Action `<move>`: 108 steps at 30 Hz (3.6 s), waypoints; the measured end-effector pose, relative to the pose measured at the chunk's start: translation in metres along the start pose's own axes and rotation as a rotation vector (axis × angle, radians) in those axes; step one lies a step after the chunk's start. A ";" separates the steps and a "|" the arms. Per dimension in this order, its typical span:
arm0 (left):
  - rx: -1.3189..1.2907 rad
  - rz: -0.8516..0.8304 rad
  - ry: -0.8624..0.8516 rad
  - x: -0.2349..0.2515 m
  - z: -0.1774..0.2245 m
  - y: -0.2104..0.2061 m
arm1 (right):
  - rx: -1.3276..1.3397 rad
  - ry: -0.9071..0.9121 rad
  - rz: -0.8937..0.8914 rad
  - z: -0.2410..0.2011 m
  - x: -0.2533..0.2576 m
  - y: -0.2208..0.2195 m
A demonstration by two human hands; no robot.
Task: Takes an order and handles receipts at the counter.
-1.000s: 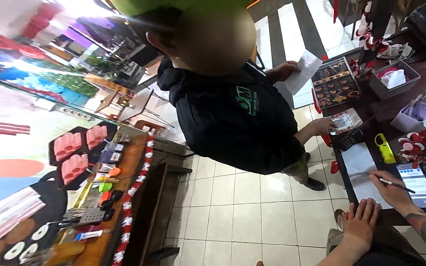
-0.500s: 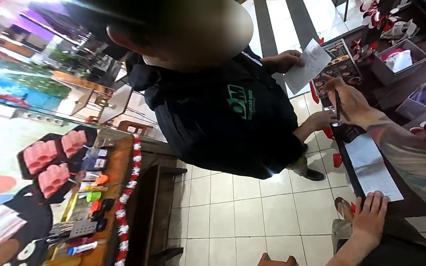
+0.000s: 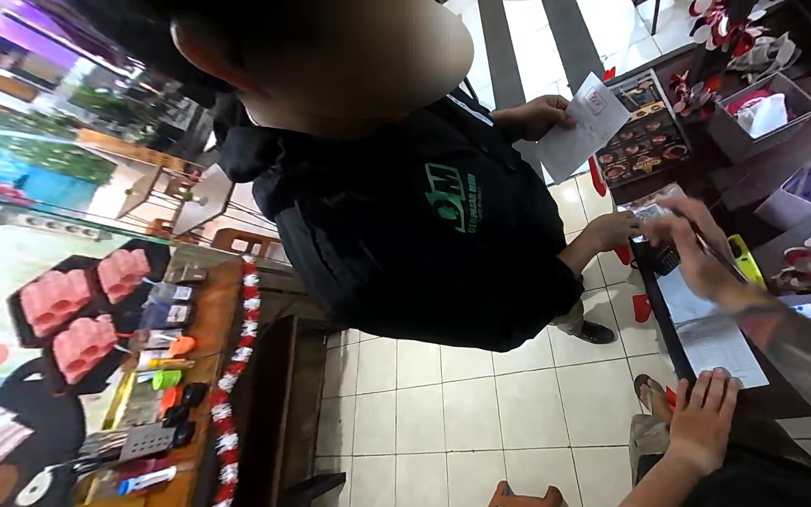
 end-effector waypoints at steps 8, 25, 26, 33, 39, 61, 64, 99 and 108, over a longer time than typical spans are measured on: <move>0.106 0.044 -0.002 -0.001 0.002 0.004 | -0.053 -0.386 0.043 0.124 -0.187 0.029; -0.133 -0.208 0.073 0.003 0.001 -0.015 | -0.212 -0.524 0.048 0.162 -0.217 0.059; -0.140 -0.202 0.074 0.004 0.000 -0.018 | -0.202 -0.509 0.052 0.163 -0.218 0.058; -0.084 -0.217 0.063 0.004 0.002 -0.018 | -0.244 -0.405 0.058 0.174 -0.197 0.047; -0.066 -0.221 0.065 0.004 0.001 -0.018 | -0.209 -0.434 0.075 0.180 -0.195 0.046; -0.088 -0.130 0.064 0.004 -0.001 -0.010 | -0.264 -0.477 0.110 0.182 -0.195 0.052; -0.098 -0.117 0.069 0.003 -0.001 -0.003 | -0.305 -0.473 0.119 0.180 -0.194 0.050; -0.035 -0.053 0.061 0.003 0.004 -0.005 | -0.172 -0.429 -0.015 0.162 -0.177 0.042; -0.078 -0.169 0.082 0.007 0.000 -0.018 | -0.221 -0.444 -0.023 0.172 -0.170 0.037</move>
Point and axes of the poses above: each hand's wrist, its own x-axis towards the middle knuckle, its own y-axis out of the back of the hand, z = x × y, the point moved 7 cm from there along x, towards the middle knuckle, and after that the axes turned 10 degrees about -y, right-handed, at the moved point
